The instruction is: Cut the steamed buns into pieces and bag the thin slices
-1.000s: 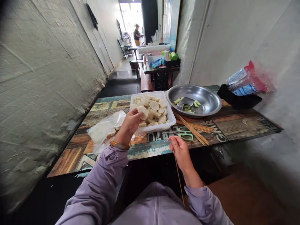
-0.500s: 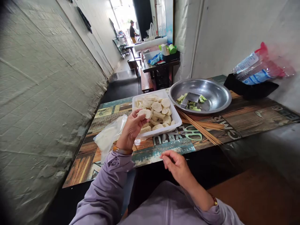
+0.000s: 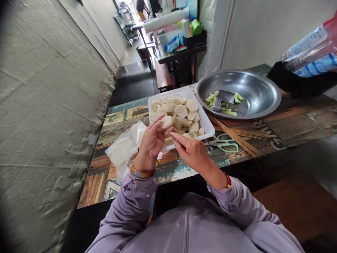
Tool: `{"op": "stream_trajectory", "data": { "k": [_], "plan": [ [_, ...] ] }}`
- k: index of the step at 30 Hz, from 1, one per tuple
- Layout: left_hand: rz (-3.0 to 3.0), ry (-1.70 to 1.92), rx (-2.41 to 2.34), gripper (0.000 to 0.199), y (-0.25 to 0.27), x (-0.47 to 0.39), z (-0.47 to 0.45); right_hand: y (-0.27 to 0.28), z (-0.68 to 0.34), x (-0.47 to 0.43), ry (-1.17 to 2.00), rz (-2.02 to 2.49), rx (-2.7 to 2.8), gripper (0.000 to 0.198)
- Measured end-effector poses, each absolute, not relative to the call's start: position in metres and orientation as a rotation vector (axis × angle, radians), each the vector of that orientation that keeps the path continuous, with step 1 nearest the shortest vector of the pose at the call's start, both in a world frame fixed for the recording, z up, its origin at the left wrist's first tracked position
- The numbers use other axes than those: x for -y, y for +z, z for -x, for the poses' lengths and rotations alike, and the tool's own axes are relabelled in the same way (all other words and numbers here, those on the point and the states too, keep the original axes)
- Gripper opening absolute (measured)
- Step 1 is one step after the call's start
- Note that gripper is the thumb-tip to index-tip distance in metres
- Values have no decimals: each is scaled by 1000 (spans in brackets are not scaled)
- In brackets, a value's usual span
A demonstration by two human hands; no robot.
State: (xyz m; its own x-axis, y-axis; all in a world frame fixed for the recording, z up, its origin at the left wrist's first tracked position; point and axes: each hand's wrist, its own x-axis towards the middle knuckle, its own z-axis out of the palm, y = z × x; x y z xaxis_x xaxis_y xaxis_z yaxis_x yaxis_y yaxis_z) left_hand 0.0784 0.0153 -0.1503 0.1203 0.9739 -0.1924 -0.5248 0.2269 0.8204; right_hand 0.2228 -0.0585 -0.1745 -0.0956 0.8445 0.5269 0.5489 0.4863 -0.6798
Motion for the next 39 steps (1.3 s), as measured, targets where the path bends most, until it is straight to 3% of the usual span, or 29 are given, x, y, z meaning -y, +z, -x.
{"op": "stream_trajectory", "data": {
  "k": [8,39],
  "plan": [
    [-636,1184,-762,30,-151,-22,-79,-173,-223,40,229,1314,1845,36],
    [-743,1357,-734,34,-157,-12,-83,-170,-220,38,324,1370,1792,38]
  ]
}}
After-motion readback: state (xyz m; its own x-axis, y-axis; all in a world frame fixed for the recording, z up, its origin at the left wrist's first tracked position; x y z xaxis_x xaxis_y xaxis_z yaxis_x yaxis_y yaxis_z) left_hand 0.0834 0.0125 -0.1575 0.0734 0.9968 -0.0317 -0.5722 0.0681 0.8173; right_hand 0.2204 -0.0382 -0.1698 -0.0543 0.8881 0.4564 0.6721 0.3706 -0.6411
